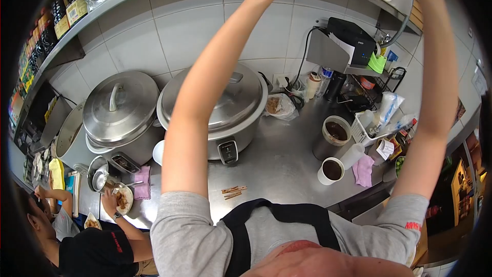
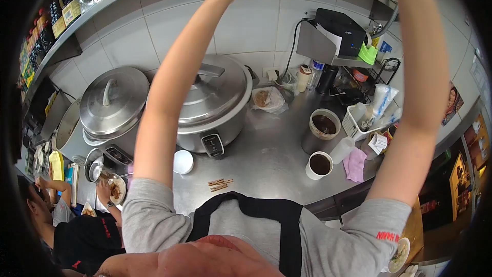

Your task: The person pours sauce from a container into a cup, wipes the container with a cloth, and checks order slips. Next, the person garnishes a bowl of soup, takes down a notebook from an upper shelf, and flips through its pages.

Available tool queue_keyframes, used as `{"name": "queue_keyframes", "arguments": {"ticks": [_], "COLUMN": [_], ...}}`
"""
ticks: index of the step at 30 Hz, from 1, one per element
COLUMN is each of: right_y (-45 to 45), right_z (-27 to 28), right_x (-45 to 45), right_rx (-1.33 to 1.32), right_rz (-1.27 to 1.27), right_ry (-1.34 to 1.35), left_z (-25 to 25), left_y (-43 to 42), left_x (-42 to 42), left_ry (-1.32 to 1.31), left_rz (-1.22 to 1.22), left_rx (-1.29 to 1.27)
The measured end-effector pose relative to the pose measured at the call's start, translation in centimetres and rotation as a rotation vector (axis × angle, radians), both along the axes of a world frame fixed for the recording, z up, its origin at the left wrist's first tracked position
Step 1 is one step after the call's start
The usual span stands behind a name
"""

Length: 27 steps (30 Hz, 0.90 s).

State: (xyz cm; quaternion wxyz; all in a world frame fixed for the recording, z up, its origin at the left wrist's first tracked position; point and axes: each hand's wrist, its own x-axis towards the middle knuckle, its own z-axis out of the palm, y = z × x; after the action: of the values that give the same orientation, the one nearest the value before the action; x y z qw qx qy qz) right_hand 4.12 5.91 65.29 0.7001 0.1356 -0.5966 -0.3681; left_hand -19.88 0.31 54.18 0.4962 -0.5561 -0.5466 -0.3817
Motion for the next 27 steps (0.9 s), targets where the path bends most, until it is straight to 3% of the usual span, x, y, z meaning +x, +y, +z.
{"name": "queue_keyframes", "arguments": {"ticks": [2, 4, 6, 8, 9, 18, 21, 27], "right_y": [0.7, 3.2, 4.2, 3.7, 3.4, 2.5, 2.2, 1.9], "right_z": [-6.0, -12.8, -17.2, -21.7, -23.2, -28.9, -29.9, -31.6], "right_x": [0.1, -0.2, -2.4, -3.0, -2.9, -0.4, 0.4, 1.9], "right_rx": [-0.037, -0.164, -0.004, -0.137, -0.190, -0.354, -0.362, -0.322], "right_rz": [0.110, 0.163, 0.205, 0.176, 0.183, 0.229, 0.218, 0.242], "right_ry": [-0.003, -0.151, -0.104, -0.175, -0.201, -0.305, -0.326, -0.335], "left_z": [-2.4, -3.3, -3.8, -5.1, -5.6, -10.5, -11.4, -14.0], "left_y": [-4.1, -5.8, -6.3, -5.7, -6.1, -6.8, -7.3, -8.1], "left_x": [4.8, 5.5, 6.0, 4.3, 6.0, 7.9, 9.0, 10.3], "left_ry": [-1.100, -0.855, -0.935, -0.992, -1.033, -1.181, -1.167, -1.171], "left_rz": [-1.640, -1.816, -1.786, -1.678, -1.459, -1.577, -1.468, -1.570], "left_rx": [0.043, -0.015, 0.035, 0.024, 0.091, 0.078, 0.137, 0.084]}}
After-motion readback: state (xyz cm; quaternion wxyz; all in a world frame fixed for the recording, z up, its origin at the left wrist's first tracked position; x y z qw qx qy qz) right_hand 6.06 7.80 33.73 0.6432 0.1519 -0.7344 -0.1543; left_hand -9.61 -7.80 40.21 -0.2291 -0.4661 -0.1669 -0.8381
